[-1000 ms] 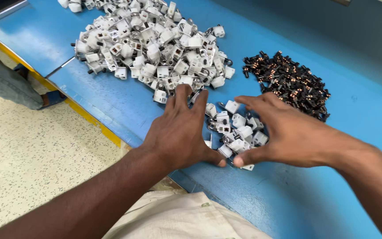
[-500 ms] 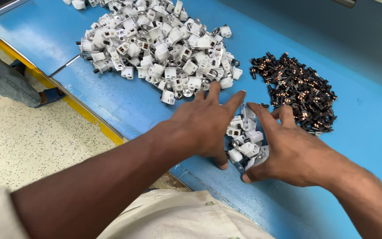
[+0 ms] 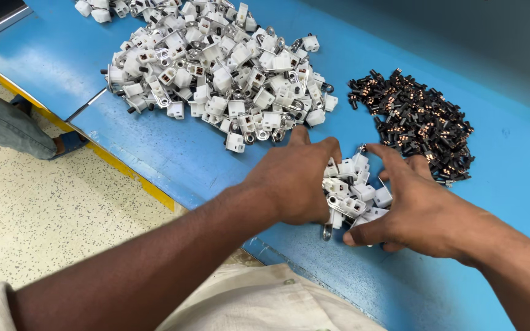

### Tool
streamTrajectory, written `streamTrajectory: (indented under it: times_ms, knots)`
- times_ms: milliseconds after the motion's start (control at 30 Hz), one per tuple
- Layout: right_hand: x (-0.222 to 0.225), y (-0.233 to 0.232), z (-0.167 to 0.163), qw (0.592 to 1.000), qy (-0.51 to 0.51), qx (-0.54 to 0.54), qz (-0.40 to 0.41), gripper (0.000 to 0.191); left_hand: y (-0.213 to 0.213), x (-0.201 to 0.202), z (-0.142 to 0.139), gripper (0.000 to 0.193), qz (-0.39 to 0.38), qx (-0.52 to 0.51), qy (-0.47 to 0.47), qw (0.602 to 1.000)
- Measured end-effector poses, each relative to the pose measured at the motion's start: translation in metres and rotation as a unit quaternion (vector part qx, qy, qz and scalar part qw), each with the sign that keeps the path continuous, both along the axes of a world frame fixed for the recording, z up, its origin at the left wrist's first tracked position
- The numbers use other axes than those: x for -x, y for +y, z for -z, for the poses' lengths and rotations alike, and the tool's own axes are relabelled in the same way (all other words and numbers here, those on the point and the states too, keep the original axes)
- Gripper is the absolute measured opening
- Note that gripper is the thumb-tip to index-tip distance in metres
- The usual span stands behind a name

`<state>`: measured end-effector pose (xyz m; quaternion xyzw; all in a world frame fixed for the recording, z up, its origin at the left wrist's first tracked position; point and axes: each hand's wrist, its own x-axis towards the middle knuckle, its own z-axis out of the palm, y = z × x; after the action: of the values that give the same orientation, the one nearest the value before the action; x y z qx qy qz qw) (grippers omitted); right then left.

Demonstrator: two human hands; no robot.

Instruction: The person picks white plastic component housings one at a time from a pile on a blue assembly table, inserts small black coil parts into each housing by hand and with tweezers, and places the assembled units back onto the table pile.

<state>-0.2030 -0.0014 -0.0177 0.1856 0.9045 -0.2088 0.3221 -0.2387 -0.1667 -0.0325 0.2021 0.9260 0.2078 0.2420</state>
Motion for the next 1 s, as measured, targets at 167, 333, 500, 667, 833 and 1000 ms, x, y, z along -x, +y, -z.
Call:
streamTrajectory:
  times_ms: [167,333,500,667,833,1000]
  knots:
    - [0.002,0.0,-0.002,0.998,0.002,0.047,0.041,0.123,-0.001,-0.011,0.008,0.078,-0.047,-0.068,0.019,0.996]
    - [0.002,0.008,0.003,0.988,0.02,0.129,0.081,0.117,-0.004,-0.017,0.012,0.084,-0.073,-0.133,0.003,0.988]
    - [0.006,0.009,0.005,0.988,0.01,0.12,0.092,0.115,-0.005,-0.013,0.013,0.089,-0.043,-0.149,-0.001,0.988]
    - [0.011,0.004,-0.002,0.993,-0.012,0.109,0.046,0.114,0.003,0.006,0.009,0.115,0.017,-0.077,-0.015,0.997]
    - [0.014,-0.003,-0.008,0.992,-0.041,0.107,0.051,0.111,0.018,0.017,0.0,0.115,0.058,0.032,-0.069,0.995]
    - [0.014,0.002,0.0,0.988,0.0,0.134,0.076,0.106,0.022,0.016,-0.002,0.11,0.044,0.013,-0.098,0.994]
